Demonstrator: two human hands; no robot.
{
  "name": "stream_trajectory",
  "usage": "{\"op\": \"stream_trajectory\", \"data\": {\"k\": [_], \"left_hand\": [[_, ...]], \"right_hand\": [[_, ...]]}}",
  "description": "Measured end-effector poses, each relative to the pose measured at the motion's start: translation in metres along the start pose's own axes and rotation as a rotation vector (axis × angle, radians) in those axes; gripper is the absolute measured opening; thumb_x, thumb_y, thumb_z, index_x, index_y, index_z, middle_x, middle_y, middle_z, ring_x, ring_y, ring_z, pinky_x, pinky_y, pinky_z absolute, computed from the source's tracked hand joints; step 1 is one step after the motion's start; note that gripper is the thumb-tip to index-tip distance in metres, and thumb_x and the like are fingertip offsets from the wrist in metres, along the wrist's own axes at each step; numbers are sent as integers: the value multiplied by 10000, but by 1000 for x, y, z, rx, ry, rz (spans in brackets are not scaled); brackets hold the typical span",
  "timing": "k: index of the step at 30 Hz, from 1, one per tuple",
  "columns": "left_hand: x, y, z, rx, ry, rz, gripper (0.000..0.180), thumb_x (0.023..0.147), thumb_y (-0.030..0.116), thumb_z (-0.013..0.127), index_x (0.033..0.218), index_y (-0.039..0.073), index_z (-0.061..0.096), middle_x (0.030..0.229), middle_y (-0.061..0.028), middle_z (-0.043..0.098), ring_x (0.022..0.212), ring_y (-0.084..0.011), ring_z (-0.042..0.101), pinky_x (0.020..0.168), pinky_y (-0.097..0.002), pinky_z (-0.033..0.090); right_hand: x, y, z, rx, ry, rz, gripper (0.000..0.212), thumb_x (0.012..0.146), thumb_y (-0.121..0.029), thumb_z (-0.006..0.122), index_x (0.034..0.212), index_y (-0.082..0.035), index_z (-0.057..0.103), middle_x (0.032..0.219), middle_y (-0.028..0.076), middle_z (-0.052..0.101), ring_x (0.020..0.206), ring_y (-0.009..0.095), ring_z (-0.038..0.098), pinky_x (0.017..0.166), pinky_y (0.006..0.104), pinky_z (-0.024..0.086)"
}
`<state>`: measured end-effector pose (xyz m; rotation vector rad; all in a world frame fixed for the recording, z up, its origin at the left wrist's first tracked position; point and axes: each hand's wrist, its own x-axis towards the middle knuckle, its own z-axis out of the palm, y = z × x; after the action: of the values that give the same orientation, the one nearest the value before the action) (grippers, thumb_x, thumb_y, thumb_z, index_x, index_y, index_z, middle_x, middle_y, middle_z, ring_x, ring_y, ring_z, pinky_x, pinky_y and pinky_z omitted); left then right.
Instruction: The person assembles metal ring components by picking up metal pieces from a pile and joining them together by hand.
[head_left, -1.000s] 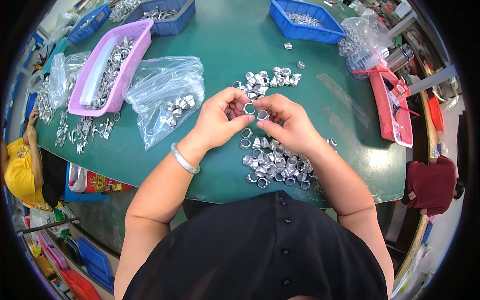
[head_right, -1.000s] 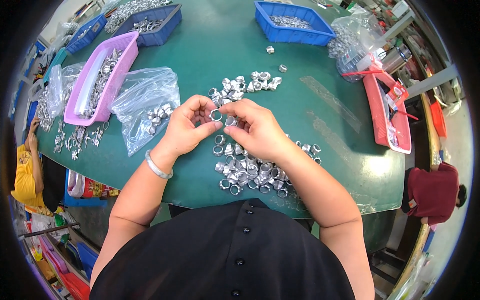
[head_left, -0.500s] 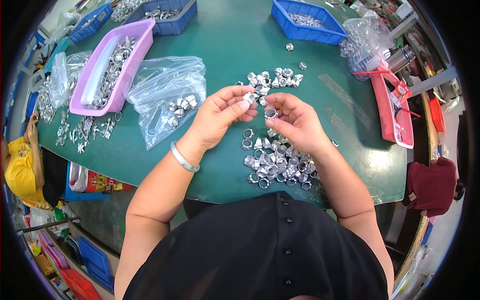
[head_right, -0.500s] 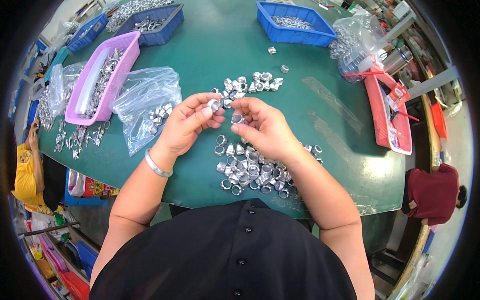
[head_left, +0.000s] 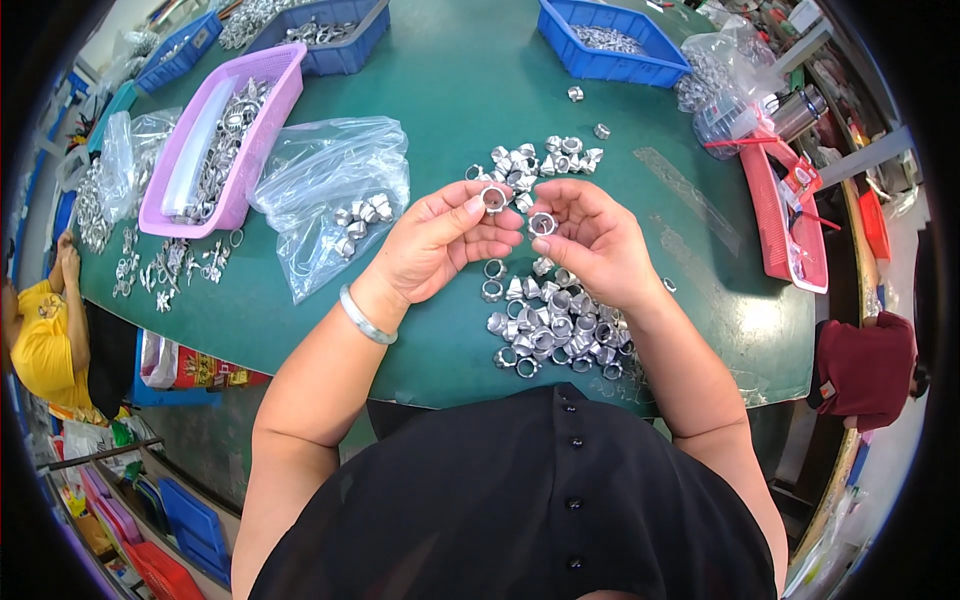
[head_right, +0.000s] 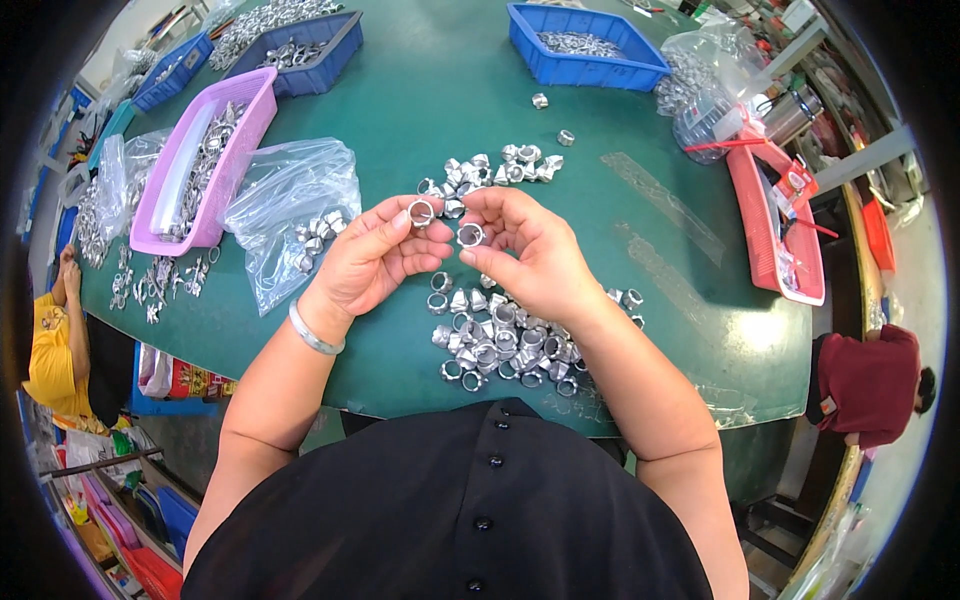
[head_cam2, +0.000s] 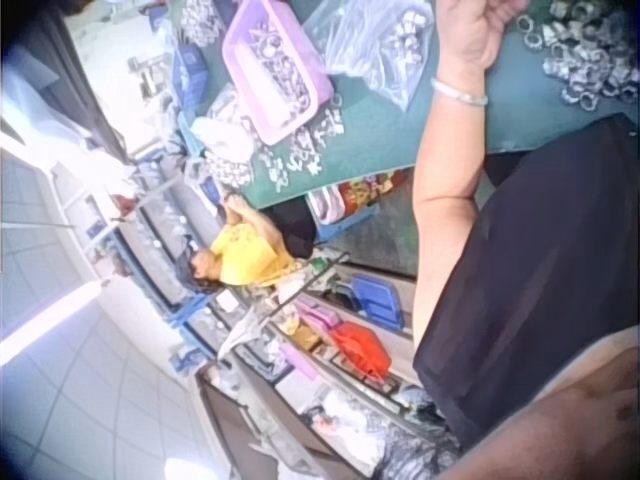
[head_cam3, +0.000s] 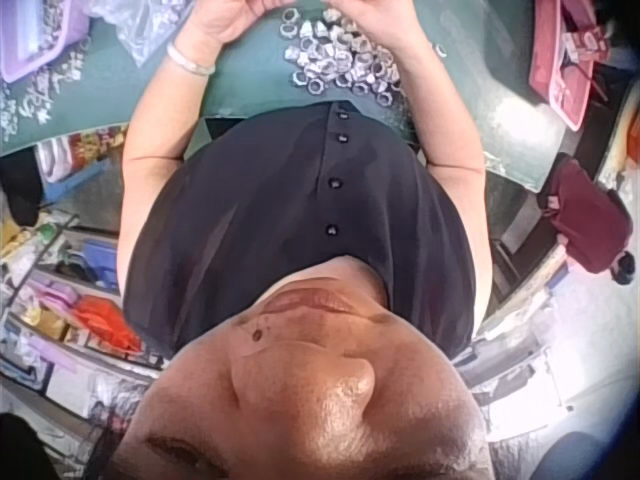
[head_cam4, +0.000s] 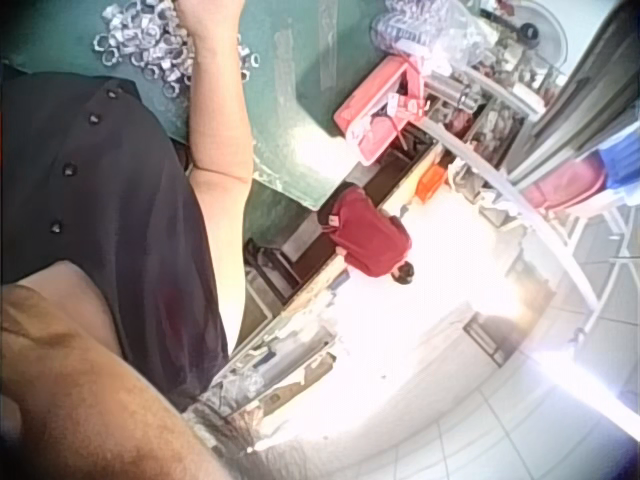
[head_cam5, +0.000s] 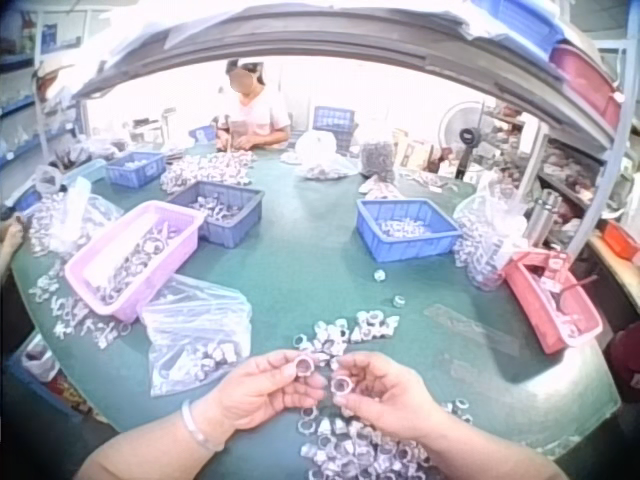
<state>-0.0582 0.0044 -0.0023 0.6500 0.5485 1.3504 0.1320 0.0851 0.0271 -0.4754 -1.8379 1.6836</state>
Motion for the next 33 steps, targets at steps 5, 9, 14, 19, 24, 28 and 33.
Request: {"op": "stream_trajectory", "data": {"k": [5, 9, 14, 19, 24, 28, 33], "left_hand": [[-1, 1, 1, -27, -34, -39, 266, 924, 187, 461, 1124, 14, 492, 982, -144, 604, 904, -227, 615, 792, -317, 507], [-1, -2, -1, -21, -72, -38, 324, 942, 207, 410, 1176, -16, 444, 997, -148, 606, 918, -239, 618, 788, -309, 518], [-1, 0, 3, -28, -41, -66, 279, 933, 199, 432, 1124, 6, 494, 980, -149, 600, 902, -243, 614, 779, -325, 512], [-1, 0, 8, 26, -27, -108, 249, 918, 202, 451, 1064, 11, 518, 937, -115, 593, 843, -210, 611, 729, -308, 518], [-2, -7, 8, 79, 3, -160, 211, 908, 235, 480, 954, 39, 546, 851, -63, 587, 726, -128, 576, 611, -244, 484], [-2, -8, 8, 97, -9, -157, 219, 912, 257, 480, 937, 49, 544, 815, -55, 588, 700, -114, 571, 574, -223, 462], [-2, -14, 12, 250, 81, -167, 303, 911, 330, 483, 1016, 50, 534, 729, -32, 583, 553, -84, 529, 437, -184, 373]], "right_hand": [[0, 1, -1, 1, 17, -13, 382, 778, 31, 615, 1138, 12, 487, 1013, 72, 556, 904, 111, 531, 756, 244, 455], [0, 3, 0, 40, 12, -19, 379, 783, 29, 612, 1139, 11, 484, 1014, 71, 552, 907, 114, 531, 761, 246, 454], [-1, 3, 1, 47, 27, -36, 381, 785, 30, 609, 1143, 11, 480, 1010, 70, 550, 914, 117, 532, 759, 247, 454], [-1, 7, 2, 8, 35, -77, 387, 778, 30, 616, 1142, 11, 484, 998, 71, 557, 901, 119, 538, 744, 246, 451], [-1, 4, 8, -120, 23, -119, 395, 755, 32, 633, 1127, 3, 502, 974, 69, 568, 858, 112, 540, 704, 243, 454], [-2, 5, 10, -257, 28, -173, 406, 722, 35, 644, 1105, -11, 520, 931, 69, 573, 801, 122, 546, 665, 244, 460], [-3, 1, 12, -492, 14, -220, 412, 699, 19, 654, 1088, -36, 532, 917, 73, 573, 774, 163, 563, 657, 267, 464]]}}
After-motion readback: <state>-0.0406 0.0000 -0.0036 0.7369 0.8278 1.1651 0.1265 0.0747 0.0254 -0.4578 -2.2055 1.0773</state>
